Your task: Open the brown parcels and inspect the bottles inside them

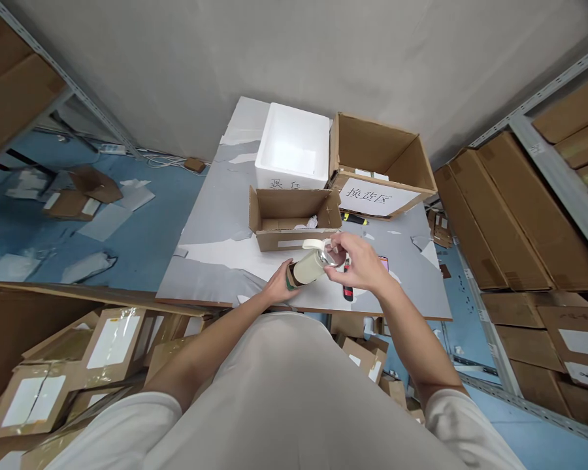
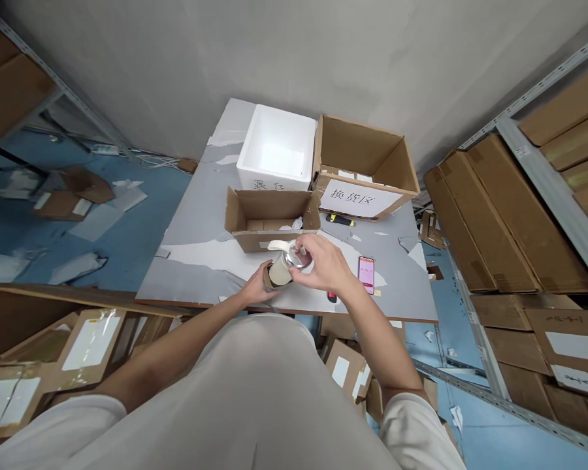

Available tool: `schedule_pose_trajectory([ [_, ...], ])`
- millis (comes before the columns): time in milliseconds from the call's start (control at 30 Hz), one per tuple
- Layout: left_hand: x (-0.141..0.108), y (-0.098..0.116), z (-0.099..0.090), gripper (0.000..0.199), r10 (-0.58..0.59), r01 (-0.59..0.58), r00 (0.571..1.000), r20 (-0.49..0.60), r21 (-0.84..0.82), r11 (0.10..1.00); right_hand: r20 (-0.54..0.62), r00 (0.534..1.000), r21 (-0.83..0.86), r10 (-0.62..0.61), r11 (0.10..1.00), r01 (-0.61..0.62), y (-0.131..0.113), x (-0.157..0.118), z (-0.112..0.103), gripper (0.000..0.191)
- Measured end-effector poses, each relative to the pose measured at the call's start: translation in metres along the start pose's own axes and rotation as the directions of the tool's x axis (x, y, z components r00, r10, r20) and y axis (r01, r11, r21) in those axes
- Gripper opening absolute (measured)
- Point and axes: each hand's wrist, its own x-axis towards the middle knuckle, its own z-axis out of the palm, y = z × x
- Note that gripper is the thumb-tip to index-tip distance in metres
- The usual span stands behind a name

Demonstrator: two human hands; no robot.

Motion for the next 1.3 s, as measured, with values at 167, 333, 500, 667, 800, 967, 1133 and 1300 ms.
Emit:
schedule_pose_trajectory([
  [167,-0.021,0.014,-0.02,0.13,0.105,-0.111,0.988,-0.112,-0.054,0.992,-0.154,0.987,0.244,0.044,0.97,-0.005,0.01,0.012,-0.02,0.028],
  [333,-0.028,0.077,-0.037,0.113,0.244,-0.301,0.927,-0.284,-0.178,0.937,-0.282,0.938,0.44,0.201,0.896,-0.06,0.024,0.034,-0.024,0.022],
  [500,-0.009,0.119,-0.031,0.071,-0.018,-0.211,0.929,-0.37,-0.57,0.794,-0.205,0.923,0.68,0.325,0.726,-0.105,0.03,0.047,-0.017,0.033],
  [667,-0.014,0.123,-0.032,0.062,-0.074,0.041,0.997,0.015,-0.93,0.366,-0.038,0.955,0.906,0.293,0.412,-0.09,0.033,0.036,-0.01,0.048],
  [800,-0.022,0.13,-0.028,0.057,-0.025,0.346,0.938,0.346,-0.927,0.146,0.095,0.932,0.956,0.349,0.229,-0.183,0.041,0.028,0.001,0.044],
  [967,-0.023,0.133,-0.019,0.052,-0.115,0.362,0.931,0.346,-0.918,0.165,0.101,0.897,0.967,0.431,0.17,-0.191,0.05,0.025,0.005,0.035],
  [1133,-0.023,0.128,-0.015,0.068,-0.162,0.18,0.979,0.127,-0.909,0.375,0.072,0.879,0.967,0.472,0.184,-0.178,0.056,0.026,0.001,0.036],
  [1300,-0.021,0.129,-0.017,0.065,-0.233,0.077,0.972,-0.033,-0.891,0.448,-0.011,0.885,0.962,0.466,0.245,-0.117,0.056,0.028,0.0,0.04],
])
